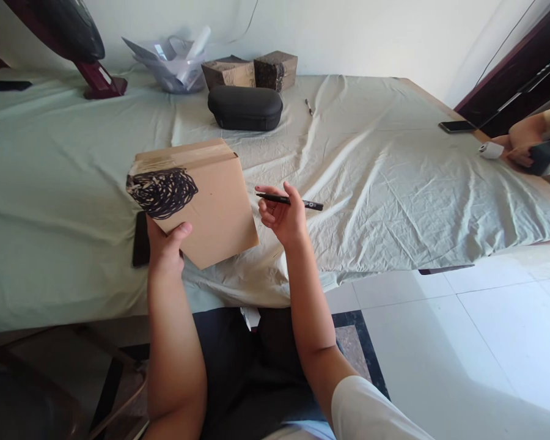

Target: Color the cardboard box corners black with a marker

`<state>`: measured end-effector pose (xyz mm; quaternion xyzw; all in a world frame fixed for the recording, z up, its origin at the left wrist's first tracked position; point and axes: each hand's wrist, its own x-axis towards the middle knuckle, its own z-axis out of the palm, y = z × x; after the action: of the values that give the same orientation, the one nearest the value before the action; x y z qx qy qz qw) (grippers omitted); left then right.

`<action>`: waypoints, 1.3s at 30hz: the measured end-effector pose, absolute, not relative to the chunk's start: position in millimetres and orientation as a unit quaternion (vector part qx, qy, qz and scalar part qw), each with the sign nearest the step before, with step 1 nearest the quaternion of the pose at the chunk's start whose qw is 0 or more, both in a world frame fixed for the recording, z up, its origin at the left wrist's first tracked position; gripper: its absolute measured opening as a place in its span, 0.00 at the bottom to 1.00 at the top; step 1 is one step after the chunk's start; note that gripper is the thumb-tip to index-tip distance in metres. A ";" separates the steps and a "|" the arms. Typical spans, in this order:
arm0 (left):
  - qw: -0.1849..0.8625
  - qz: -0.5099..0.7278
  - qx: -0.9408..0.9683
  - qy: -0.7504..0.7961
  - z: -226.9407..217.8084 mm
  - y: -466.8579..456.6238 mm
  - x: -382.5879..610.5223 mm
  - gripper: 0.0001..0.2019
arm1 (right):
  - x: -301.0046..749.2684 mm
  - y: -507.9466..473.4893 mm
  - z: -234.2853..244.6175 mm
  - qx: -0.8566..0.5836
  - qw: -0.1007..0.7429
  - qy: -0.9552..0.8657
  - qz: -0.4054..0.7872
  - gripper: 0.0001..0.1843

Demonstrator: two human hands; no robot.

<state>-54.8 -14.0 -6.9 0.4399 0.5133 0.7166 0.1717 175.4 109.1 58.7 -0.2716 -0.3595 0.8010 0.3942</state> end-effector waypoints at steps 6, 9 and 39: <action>0.173 0.721 0.431 0.514 -9.4 -14.4 -56.0 0.48 | 180.3 97.7 70.3 -0.241 0.443 -0.411 0.759 0.30; 0.168 0.710 0.443 0.521 -10.1 -14.7 -56.5 0.48 | 180.4 92.5 74.6 -0.243 0.456 -0.432 0.739 0.31; 0.114 0.656 0.512 0.543 -6.9 -11.4 -50.7 0.64 | 162.5 77.7 66.3 -0.045 0.459 -0.377 0.803 0.38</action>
<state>-50.7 -11.4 -6.9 0.5115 0.5435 0.6558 0.1138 162.5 77.7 66.3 -0.0453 -0.3765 0.8032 0.4593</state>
